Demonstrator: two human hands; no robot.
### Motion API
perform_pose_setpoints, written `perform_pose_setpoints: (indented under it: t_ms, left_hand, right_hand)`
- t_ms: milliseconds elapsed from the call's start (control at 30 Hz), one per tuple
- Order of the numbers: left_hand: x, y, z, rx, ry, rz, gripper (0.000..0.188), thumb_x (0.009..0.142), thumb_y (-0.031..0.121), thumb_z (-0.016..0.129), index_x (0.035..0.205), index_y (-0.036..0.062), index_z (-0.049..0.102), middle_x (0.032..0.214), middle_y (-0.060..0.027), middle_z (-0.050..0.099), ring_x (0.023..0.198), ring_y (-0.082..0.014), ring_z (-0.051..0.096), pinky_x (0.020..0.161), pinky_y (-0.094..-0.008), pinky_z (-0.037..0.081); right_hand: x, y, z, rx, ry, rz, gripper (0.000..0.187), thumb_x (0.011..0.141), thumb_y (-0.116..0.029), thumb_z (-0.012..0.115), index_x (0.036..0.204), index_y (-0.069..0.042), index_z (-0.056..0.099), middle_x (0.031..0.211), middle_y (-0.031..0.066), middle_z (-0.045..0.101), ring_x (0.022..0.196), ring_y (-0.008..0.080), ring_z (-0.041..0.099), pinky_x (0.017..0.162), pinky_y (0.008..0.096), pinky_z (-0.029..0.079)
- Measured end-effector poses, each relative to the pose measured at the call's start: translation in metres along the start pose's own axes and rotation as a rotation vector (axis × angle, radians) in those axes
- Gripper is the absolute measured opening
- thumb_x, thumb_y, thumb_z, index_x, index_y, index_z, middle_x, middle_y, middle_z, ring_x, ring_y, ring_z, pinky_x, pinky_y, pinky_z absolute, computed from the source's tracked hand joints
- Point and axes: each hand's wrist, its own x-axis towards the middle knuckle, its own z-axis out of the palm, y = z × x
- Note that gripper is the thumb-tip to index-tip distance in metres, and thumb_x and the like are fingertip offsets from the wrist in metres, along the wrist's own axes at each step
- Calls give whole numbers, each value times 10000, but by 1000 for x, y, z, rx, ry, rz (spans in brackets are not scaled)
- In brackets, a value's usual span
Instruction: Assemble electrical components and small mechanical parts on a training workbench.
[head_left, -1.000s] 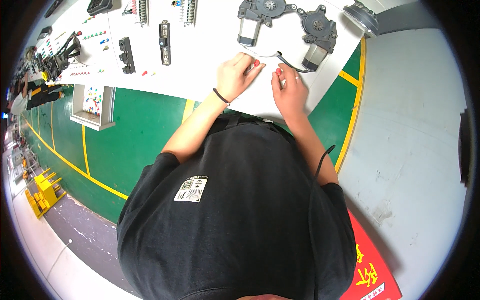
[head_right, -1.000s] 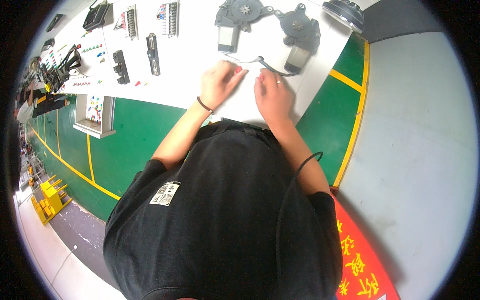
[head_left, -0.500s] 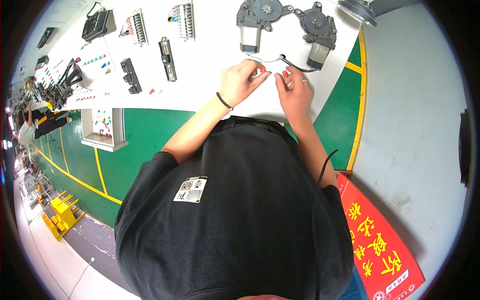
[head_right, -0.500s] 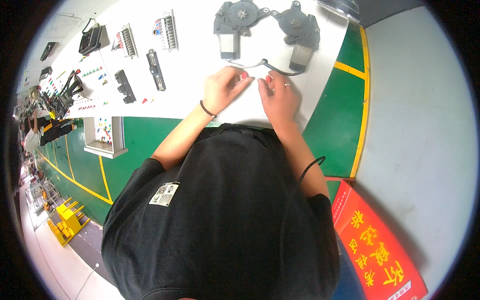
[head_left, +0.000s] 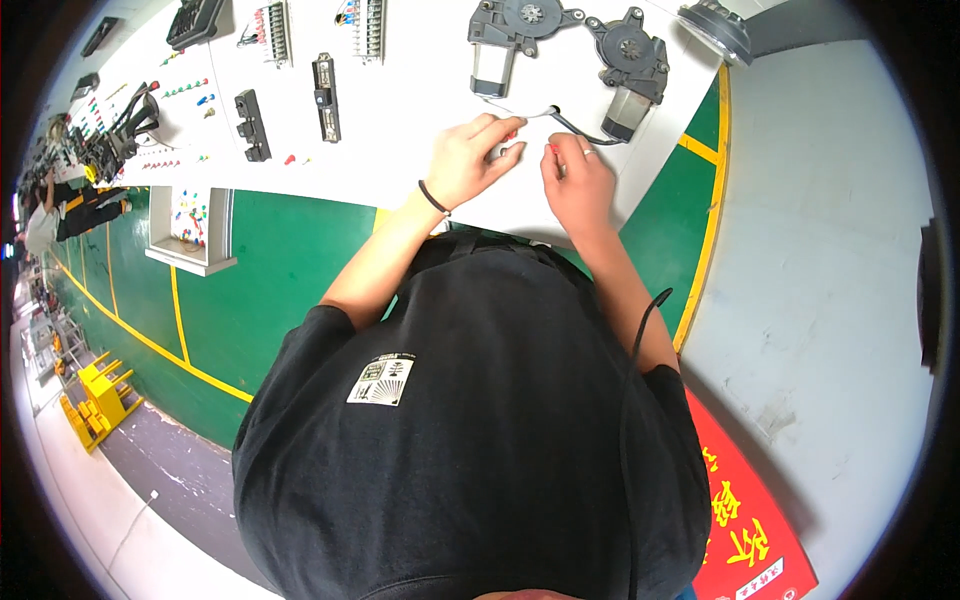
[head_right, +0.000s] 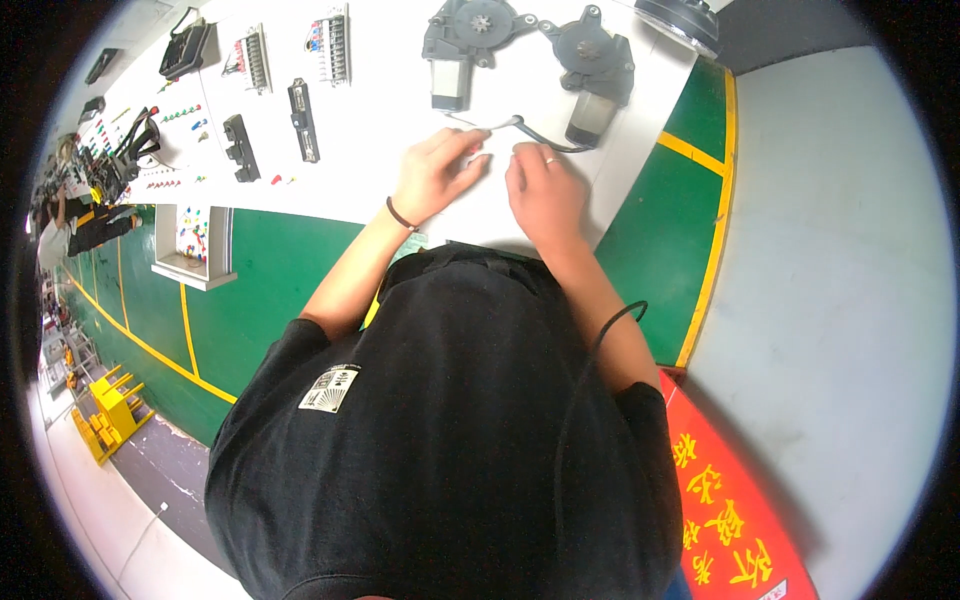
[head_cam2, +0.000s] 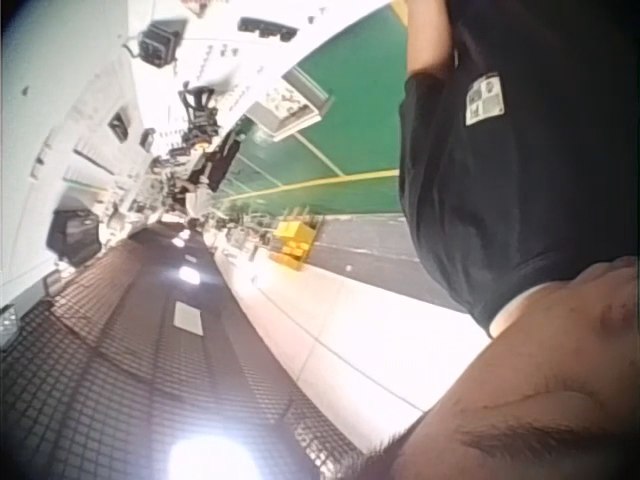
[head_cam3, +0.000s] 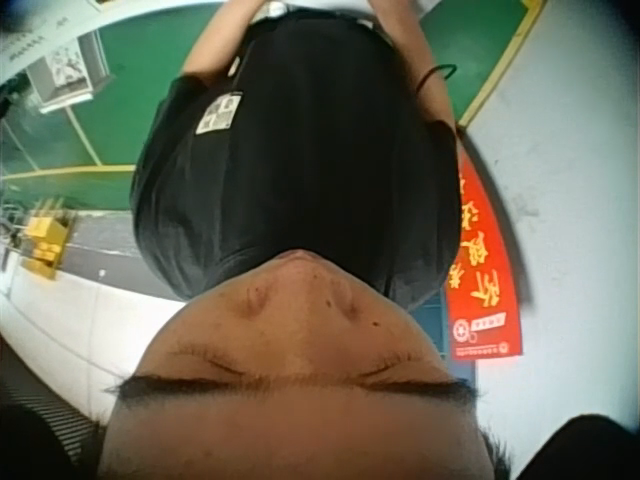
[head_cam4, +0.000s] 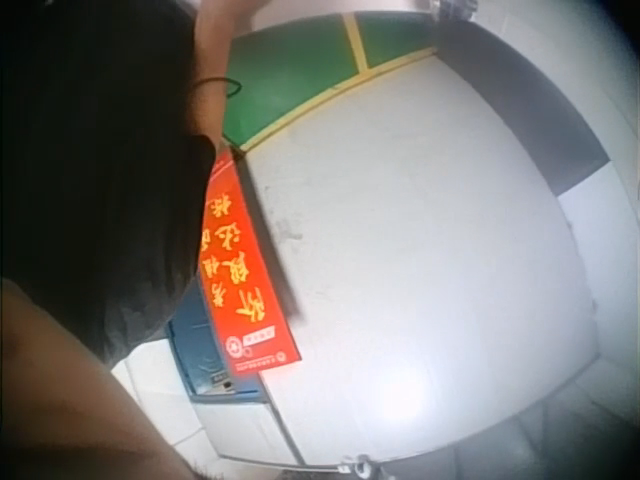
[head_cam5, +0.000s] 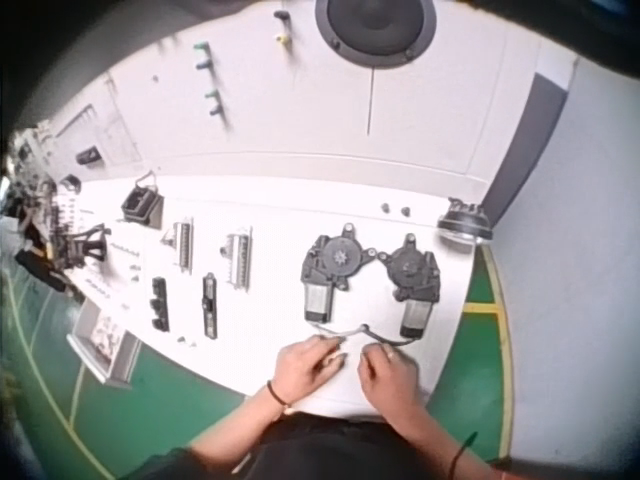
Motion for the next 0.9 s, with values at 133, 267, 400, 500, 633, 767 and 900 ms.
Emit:
perform_pose_setpoints:
  t_ms: [133,267,400,500,633,767,900]
  left_hand:
    - [-6,-4,1,27,-17,12,179,806,136,815,883,54,675,776,-91,624,627,-230,625,568,-332,504]
    - [-7,-4,5,49,1,-138,174,817,157,795,940,85,695,800,-60,640,613,-214,633,551,-330,506]
    - [2,8,-6,31,5,-85,177,829,191,787,936,100,680,807,-43,653,611,-213,647,531,-336,509]
    - [3,0,-12,14,-85,12,189,827,193,789,940,97,671,817,-43,660,618,-222,653,535,-336,513]
    - [7,-15,-10,-2,-122,106,187,825,166,786,955,78,683,831,-70,652,623,-225,632,570,-334,514]
    - [9,-9,-13,-12,-181,-33,195,825,168,786,960,75,682,809,-76,648,618,-253,638,562,-338,516]
    - [10,0,-15,-81,-182,-59,188,826,166,783,949,72,675,812,-90,650,630,-265,647,560,-343,518]
  right_hand:
    - [1,-4,-4,16,8,8,133,856,-153,710,931,-126,602,787,55,675,663,274,665,575,402,520]
    - [-2,1,-4,57,-79,118,137,856,-155,708,950,-131,612,814,51,671,690,293,659,584,414,520]
    - [0,-5,-2,-30,-9,33,145,866,-192,722,955,-134,623,785,32,659,687,288,661,585,408,520]
    - [-2,-17,-2,62,47,216,144,847,-138,753,930,-98,643,736,49,625,560,227,607,519,354,477]
    - [-3,-6,10,0,136,81,160,839,-137,764,945,-101,649,738,50,622,570,208,609,518,340,469]
    - [-5,-19,8,-44,143,172,162,834,-152,764,928,-111,638,783,40,639,636,233,630,550,362,491]
    - [-12,-16,9,60,87,318,154,828,-145,747,914,-125,621,826,41,646,704,273,652,571,396,516]
